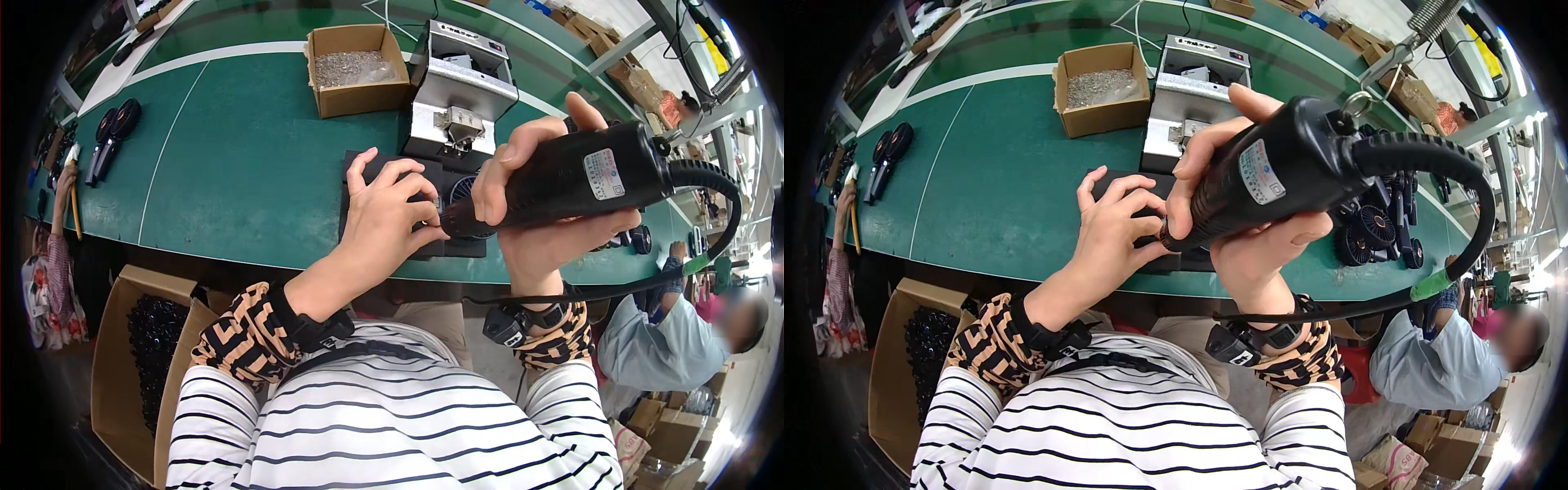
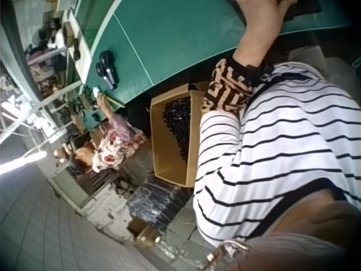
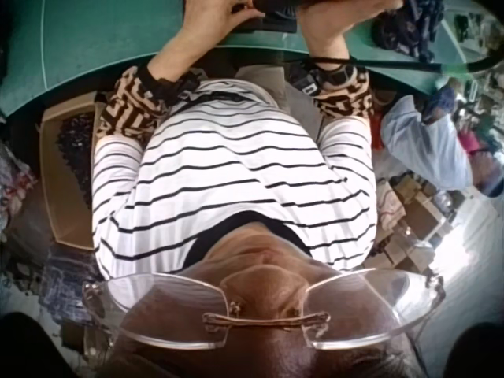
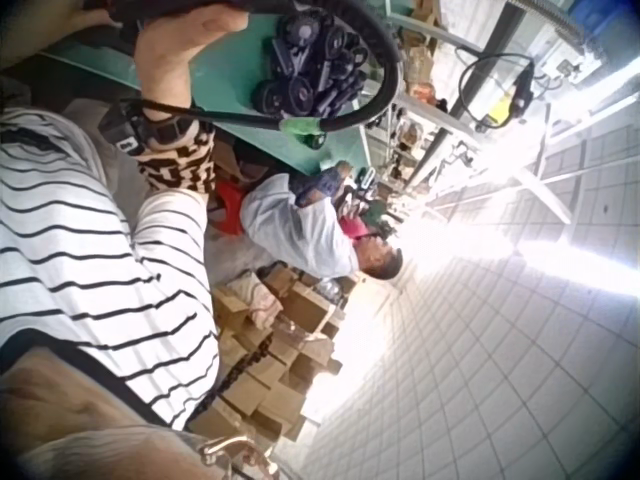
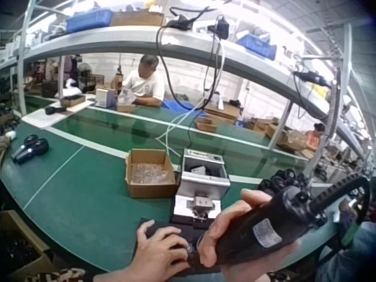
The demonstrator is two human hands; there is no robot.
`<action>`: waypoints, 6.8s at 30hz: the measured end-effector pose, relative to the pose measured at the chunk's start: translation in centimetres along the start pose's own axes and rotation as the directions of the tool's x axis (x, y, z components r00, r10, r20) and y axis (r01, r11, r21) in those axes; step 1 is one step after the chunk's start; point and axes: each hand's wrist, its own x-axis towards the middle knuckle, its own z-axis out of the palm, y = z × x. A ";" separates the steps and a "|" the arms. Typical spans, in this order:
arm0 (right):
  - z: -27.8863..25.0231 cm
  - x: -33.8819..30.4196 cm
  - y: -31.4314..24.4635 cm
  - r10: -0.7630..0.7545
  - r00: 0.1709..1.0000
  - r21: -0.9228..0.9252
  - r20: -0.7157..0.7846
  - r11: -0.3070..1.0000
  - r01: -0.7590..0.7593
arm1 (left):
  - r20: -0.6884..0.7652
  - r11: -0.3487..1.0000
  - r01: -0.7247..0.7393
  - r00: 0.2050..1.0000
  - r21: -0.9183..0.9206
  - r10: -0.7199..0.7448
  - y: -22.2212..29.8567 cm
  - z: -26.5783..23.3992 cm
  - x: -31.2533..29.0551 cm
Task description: Assemble small portable electric fans using an electric screwdriver.
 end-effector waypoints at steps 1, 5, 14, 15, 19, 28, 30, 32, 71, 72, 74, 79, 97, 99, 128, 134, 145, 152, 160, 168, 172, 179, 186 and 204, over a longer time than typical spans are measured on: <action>0.0 -0.1 0.0 0.000 1.000 -0.001 -0.002 1.000 0.000 | -0.016 1.000 -0.011 1.000 0.014 0.012 0.0 -0.1 0.0; -0.1 -0.4 0.3 0.016 1.000 -0.061 0.018 0.998 -0.015 | 0.007 1.000 -0.018 1.000 0.019 0.018 0.2 -0.4 -0.2; -0.7 -0.3 0.0 -0.089 0.989 -0.241 -0.116 0.969 0.058 | 0.083 0.995 0.023 0.996 0.101 -0.031 -1.8 0.6 -1.4; -0.6 -0.3 0.1 -0.078 0.990 -0.241 -0.115 0.969 0.049 | 0.083 0.995 0.025 0.996 0.100 -0.033 -1.8 0.6 -1.4; -0.7 -0.5 0.7 -0.073 0.987 -0.250 -0.142 0.968 0.036 | 0.067 0.997 0.025 0.997 0.075 -0.030 -1.7 0.5 -1.3; -1.3 -1.6 2.1 -0.133 0.991 -0.106 0.018 0.985 0.134 | 0.077 0.997 0.023 0.997 0.072 -0.029 -1.3 0.3 -1.1; -1.2 -1.7 1.9 -0.139 0.990 -0.090 0.022 0.986 0.141 | 0.092 0.996 0.026 0.995 0.081 -0.033 -1.3 0.3 -1.1; -1.4 -2.1 1.4 -0.087 0.987 -0.125 0.137 0.987 0.104 | 0.104 0.993 0.021 0.994 0.118 -0.033 -1.2 0.1 -1.1; -28.6 -12.5 -3.9 -0.113 0.918 -0.644 -0.381 -0.679 -0.351 | 0.150 0.547 0.593 0.747 -0.591 -0.648 -8.5 -6.3 -4.1; -29.8 -13.2 -4.1 -0.161 0.898 -0.641 -0.409 -0.649 -0.408 | 0.092 0.527 0.611 0.700 -0.592 -0.708 -9.9 -7.7 -4.6; -31.6 -13.6 -4.1 -0.184 0.950 -0.770 -0.251 -0.557 -0.311 | -0.072 0.572 0.663 0.621 -0.484 -0.780 -12.9 -11.3 -6.2; -30.4 -11.5 -3.8 -0.160 0.966 -0.874 -0.205 -0.413 -0.254 | -0.181 0.688 0.724 0.673 -0.038 -0.717 -26.8 -21.2 -15.3; -25.0 -7.0 -7.7 -0.237 0.971 -0.838 -0.041 -0.522 -0.163 | 0.058 0.986 -0.169 0.984 -0.009 0.169 -0.3 -2.4 -0.3; -20.6 -7.7 -6.8 -0.262 0.965 -0.887 0.014 -0.448 -0.109 | 0.108 0.980 -0.187 0.975 -0.071 0.194 2.2 -0.3 0.7; -4.2 8.3 0.9 -0.199 0.975 -0.425 -0.100 0.894 0.139 | 0.123 0.999 0.020 0.992 0.036 -0.024 -3.5 2.0 -0.9; -5.3 8.4 3.4 -0.149 0.988 -0.342 -0.044 0.931 0.126 | 0.120 0.994 0.052 0.991 0.097 -0.063 -2.9 2.4 -0.7; -5.0 7.5 3.8 -0.131 0.990 -0.367 -0.053 0.924 0.102 | 0.118 0.989 0.063 0.990 0.136 -0.079 -2.5 2.2 -0.6; -3.8 4.1 2.8 -0.059 0.998 -0.288 -0.029 0.956 0.048 | 0.110 0.987 0.062 0.991 0.150 -0.079 -2.6 2.2 -0.8; -4.0 2.8 3.9 -0.033 0.996 -0.269 -0.080 0.963 0.010 | 0.095 0.990 0.062 0.993 0.124 -0.074 -2.4 2.1 -0.7; -4.4 1.0 4.7 0.015 1.000 -0.158 -0.018 0.987 -0.018 | 0.115 0.993 0.086 0.989 0.081 -0.095 -2.6 2.1 -0.6; -4.3 -0.1 4.5 -0.032 0.999 -0.120 0.024 0.992 0.034 | 0.129 0.989 0.096 0.985 0.113 -0.110 -2.5 2.1 -0.6; -5.0 1.9 4.1 0.039 0.999 -0.201 -0.013 0.979 -0.041 | 0.119 0.988 0.086 0.988 0.126 -0.101 -2.3 2.1 -0.7; -5.2 8.2 2.8 -0.254 0.967 -0.381 0.010 0.893 0.239 | 0.096 0.990 0.072 0.992 0.123 -0.084 -2.3 2.0 -0.8; -4.9 7.8 3.7 -0.236 0.972 -0.374 -0.001 0.901 0.219 | 0.102 0.990 0.074 0.991 0.123 -0.086 -2.3 2.0 -0.8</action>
